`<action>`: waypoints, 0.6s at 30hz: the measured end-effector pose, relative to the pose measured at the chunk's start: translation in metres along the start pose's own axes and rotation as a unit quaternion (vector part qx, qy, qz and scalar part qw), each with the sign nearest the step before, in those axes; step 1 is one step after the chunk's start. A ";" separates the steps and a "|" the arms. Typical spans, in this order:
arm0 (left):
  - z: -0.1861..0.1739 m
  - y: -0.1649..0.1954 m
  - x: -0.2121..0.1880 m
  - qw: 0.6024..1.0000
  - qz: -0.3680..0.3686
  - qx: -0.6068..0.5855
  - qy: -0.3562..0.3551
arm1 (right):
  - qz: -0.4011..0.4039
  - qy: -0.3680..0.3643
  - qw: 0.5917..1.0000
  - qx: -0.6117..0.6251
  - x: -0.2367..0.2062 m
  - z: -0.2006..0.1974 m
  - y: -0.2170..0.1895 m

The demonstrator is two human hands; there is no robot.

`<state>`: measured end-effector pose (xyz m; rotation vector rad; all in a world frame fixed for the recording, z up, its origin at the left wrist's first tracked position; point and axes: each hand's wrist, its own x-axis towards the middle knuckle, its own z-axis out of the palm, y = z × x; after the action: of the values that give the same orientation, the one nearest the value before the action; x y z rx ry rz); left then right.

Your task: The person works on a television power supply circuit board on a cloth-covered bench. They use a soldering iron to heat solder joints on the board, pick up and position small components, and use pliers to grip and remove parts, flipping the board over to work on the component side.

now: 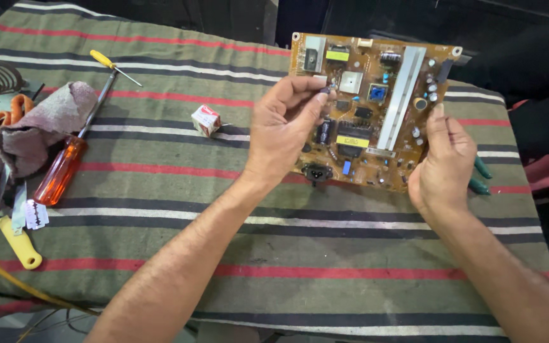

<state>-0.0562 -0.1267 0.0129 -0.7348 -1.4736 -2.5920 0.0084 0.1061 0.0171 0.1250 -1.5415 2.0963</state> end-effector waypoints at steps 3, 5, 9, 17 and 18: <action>0.001 0.001 -0.001 1.000 0.003 0.007 -0.004 | -0.003 -0.005 1.000 0.004 0.000 -0.003 0.001; 0.003 0.002 -0.002 1.000 0.007 0.015 -0.009 | 0.000 -0.002 1.000 -0.007 0.000 -0.004 0.002; 0.004 0.005 -0.001 1.000 0.011 0.017 -0.014 | 0.000 -0.011 1.000 -0.002 -0.002 -0.002 -0.001; 0.010 0.007 -0.014 0.996 -0.008 0.063 -0.060 | 0.057 -0.022 0.998 0.005 -0.004 0.004 -0.014; 0.011 0.006 -0.016 0.995 -0.009 0.077 -0.065 | 0.069 -0.026 0.997 0.007 -0.004 0.004 -0.016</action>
<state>-0.0362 -0.1235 0.0153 -0.8878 -1.7020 -2.4492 0.0185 0.1042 0.0310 0.0802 -1.6066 2.2276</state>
